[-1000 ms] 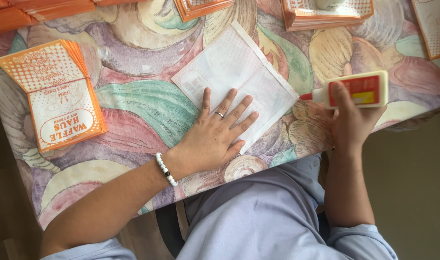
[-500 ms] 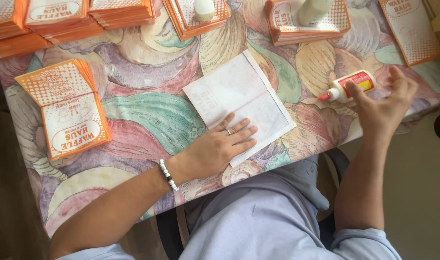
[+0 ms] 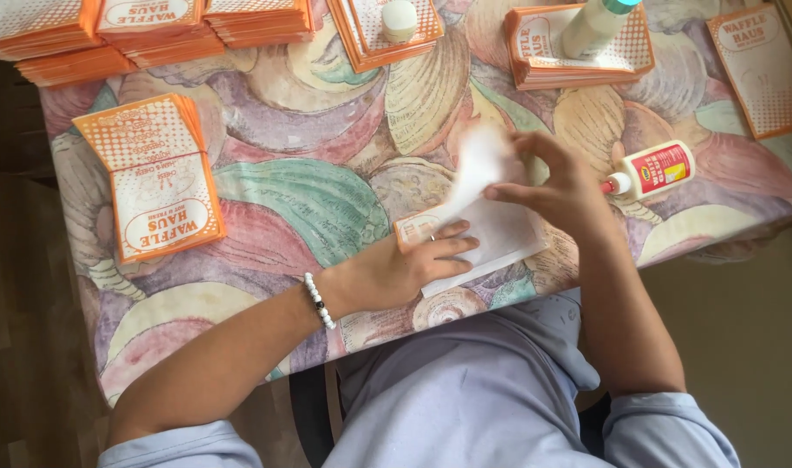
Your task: Applying glue to paper templates and folding them to assemble paper bags
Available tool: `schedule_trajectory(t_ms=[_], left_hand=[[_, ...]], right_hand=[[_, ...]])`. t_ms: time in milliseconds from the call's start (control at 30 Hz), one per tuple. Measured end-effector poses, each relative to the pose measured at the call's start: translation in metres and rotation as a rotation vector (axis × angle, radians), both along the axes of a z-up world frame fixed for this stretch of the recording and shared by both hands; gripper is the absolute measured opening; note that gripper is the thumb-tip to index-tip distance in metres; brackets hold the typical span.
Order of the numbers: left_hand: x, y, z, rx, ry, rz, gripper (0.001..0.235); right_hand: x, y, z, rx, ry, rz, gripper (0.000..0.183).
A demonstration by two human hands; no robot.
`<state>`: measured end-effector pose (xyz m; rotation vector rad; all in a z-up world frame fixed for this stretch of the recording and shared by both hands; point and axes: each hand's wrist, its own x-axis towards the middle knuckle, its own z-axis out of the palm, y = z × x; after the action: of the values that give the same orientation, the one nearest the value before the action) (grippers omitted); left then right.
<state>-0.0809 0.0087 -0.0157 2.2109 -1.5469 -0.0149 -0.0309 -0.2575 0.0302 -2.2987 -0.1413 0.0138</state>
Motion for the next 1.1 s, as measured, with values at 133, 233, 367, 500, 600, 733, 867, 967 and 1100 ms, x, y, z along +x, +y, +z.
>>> schedule_trajectory(t_ms=[133, 233, 367, 500, 600, 733, 867, 967, 1100], left_hand=[[-0.004, -0.002, 0.031, -0.106, 0.040, -0.025, 0.046], [-0.018, -0.003, 0.057, -0.386, 0.013, -0.142, 0.034], [-0.033, 0.010, 0.104, -0.638, 0.050, -0.008, 0.022], [0.003, 0.019, 0.148, -0.849, 0.359, 0.242, 0.024], [0.026, 0.017, 0.116, -0.381, 0.872, 0.409, 0.052], [0.023, -0.005, 0.075, -0.109, 1.316, 0.368, 0.050], [0.010, -0.018, 0.034, -0.440, 1.660, 0.383, 0.027], [0.002, -0.024, 0.029, -0.595, 1.701, 0.444, 0.025], [-0.005, -0.030, 0.020, -0.870, 1.484, 0.491, 0.024]], right_hand=[[-0.001, -0.013, 0.004, 0.508, 0.180, 0.192, 0.072], [-0.013, -0.009, 0.014, 0.290, -0.017, 0.142, 0.031], [-0.021, -0.029, 0.013, 0.514, -0.270, 0.521, 0.021], [-0.040, -0.019, 0.040, 0.537, -0.334, 0.614, 0.028], [-0.044, -0.003, 0.038, 0.471, -0.384, 0.615, 0.018], [-0.045, 0.011, 0.042, 0.471, -0.333, 0.613, 0.012], [-0.048, 0.002, 0.049, 0.362, -0.271, 0.577, 0.020], [-0.054, -0.016, 0.048, 0.400, -0.198, 0.474, 0.043], [-0.044, -0.045, 0.021, 0.871, 0.021, 0.319, 0.091]])
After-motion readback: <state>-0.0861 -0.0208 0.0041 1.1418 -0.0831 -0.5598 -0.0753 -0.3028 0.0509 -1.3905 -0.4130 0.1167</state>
